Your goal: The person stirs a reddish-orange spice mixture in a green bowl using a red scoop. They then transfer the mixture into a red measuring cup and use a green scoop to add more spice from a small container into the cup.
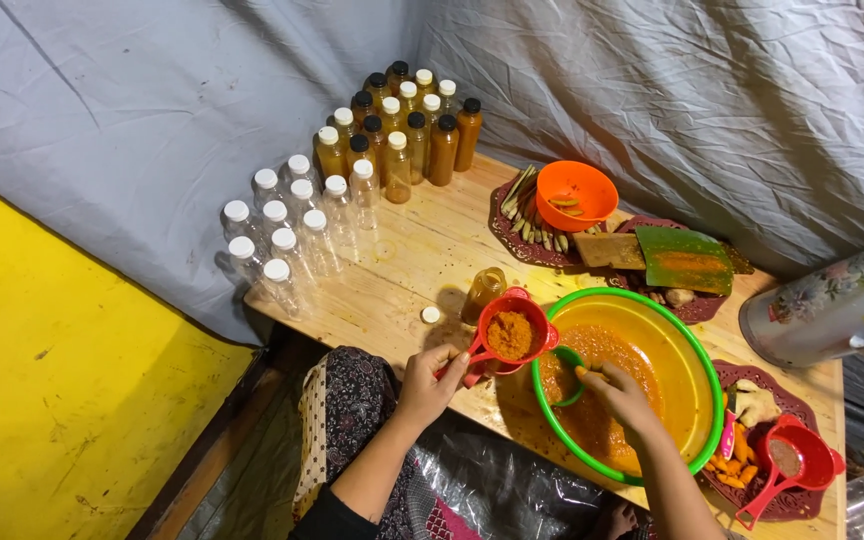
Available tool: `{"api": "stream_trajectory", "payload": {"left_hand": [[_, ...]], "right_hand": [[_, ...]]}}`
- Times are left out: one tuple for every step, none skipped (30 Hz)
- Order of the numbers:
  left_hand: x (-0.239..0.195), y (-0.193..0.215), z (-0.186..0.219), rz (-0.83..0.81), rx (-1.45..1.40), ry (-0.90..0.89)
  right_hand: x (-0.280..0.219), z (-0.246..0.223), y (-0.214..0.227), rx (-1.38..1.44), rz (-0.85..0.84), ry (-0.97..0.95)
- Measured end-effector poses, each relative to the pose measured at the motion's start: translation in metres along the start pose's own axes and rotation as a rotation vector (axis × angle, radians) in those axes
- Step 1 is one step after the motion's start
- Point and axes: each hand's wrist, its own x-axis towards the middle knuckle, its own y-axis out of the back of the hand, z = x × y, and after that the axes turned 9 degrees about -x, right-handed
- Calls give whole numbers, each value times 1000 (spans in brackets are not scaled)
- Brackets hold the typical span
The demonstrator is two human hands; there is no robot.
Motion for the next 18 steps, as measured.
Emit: {"api": "stream_trajectory", "payload": {"left_hand": [[0, 0, -1, 0, 0, -3], [0, 0, -2, 1, 2, -6], [-1, 1, -2, 4, 3, -8], [-1, 1, -2, 5, 2, -9], [-2, 1, -1, 7, 6, -13], [-3, 1, -1, 9, 11, -16], [-3, 1, 2, 9, 10, -15], [-3, 2, 4, 6, 8, -16], [-3, 2, 7, 2, 8, -17], [-3, 3, 5, 0, 9, -16], [-3, 3, 3, -1, 7, -5], [-2, 4, 1, -1, 6, 6], [-1, 4, -8, 0, 5, 5], [-1, 5, -18, -20, 34, 0], [0, 7, -28, -40, 61, -4], [-1, 6, -26, -39, 60, -3], [-1, 6, -24, -37, 66, 3], [-2, 6, -22, -35, 72, 9]], "right_hand": [[-4, -4, 4, 0, 1, 3], [-9, -7, 7, 66, -21, -19], [-14, -10, 11, 132, -43, -42], [-9, -3, 14, 131, -43, -40], [-5, 6, 17, 212, -64, -52], [-1, 15, 21, 293, -85, -63], [0, 19, 26, 292, -85, -64], [1, 23, 32, 351, -108, -71], [3, 27, 36, 413, -130, -76], [-3, 20, 39, 415, -129, -77], [-8, 13, 42, 447, -134, -58], [-14, 5, 45, 480, -138, -39], [-14, 0, 48, 479, -139, -37], [-15, -4, 51, 504, -112, -16], [-17, -9, 54, 528, -85, 3], [-19, -17, 55, 527, -85, 2], [-21, -25, 57, 528, -77, 25], [-23, -33, 58, 529, -70, 47]]}}
